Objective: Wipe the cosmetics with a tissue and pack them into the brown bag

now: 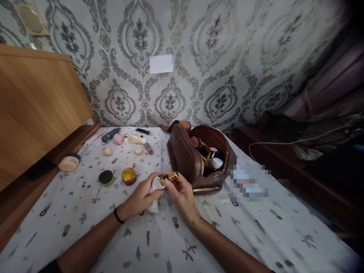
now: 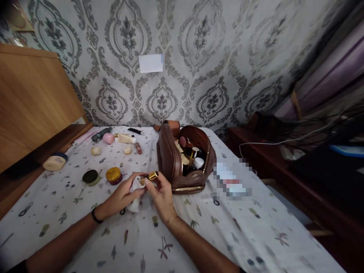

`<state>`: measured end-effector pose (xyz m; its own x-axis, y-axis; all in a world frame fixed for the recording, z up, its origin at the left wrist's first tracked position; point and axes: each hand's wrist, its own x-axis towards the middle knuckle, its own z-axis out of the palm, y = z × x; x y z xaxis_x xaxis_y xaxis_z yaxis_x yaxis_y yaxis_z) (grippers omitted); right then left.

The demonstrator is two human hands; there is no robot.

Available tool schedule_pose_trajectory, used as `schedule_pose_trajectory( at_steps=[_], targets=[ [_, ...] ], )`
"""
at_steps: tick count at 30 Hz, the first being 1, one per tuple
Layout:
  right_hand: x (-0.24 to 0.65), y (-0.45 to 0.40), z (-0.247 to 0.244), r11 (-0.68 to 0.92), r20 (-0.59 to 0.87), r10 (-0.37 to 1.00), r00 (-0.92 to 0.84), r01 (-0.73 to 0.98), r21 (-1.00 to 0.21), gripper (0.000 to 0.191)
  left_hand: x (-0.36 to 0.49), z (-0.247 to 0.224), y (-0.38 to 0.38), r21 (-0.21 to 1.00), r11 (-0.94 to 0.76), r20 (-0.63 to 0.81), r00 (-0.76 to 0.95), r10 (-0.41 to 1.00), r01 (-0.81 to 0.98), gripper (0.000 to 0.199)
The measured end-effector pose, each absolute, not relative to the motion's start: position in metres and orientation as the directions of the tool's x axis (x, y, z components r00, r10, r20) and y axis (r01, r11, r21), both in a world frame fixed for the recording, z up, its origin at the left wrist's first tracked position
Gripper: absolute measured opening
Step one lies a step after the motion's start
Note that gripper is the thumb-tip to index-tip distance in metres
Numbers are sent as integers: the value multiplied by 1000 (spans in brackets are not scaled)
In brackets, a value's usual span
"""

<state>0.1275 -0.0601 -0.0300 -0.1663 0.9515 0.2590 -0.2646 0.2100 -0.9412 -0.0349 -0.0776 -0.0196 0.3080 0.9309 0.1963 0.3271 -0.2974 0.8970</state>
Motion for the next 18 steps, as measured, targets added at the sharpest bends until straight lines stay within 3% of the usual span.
schedule_pose_trajectory(
  at_steps=[4,9,13,18],
  targets=[
    [130,-64,-25,222,258,951,-167,-209,-952,28,-35,-15,-77,942,-200,113,308,945,269,28],
    [137,-74,-12,347,354,930,-103,-83,-934,28,-37,-10,-79,976,-139,72,354,933,168,26],
    [152,-80,2,432,434,895,-101,-43,-901,17,-35,-14,-84,996,54,-73,352,933,64,42],
    [181,-93,5,563,545,818,-182,67,-824,5,-21,-13,-91,954,219,-166,246,955,-206,57]
  ],
)
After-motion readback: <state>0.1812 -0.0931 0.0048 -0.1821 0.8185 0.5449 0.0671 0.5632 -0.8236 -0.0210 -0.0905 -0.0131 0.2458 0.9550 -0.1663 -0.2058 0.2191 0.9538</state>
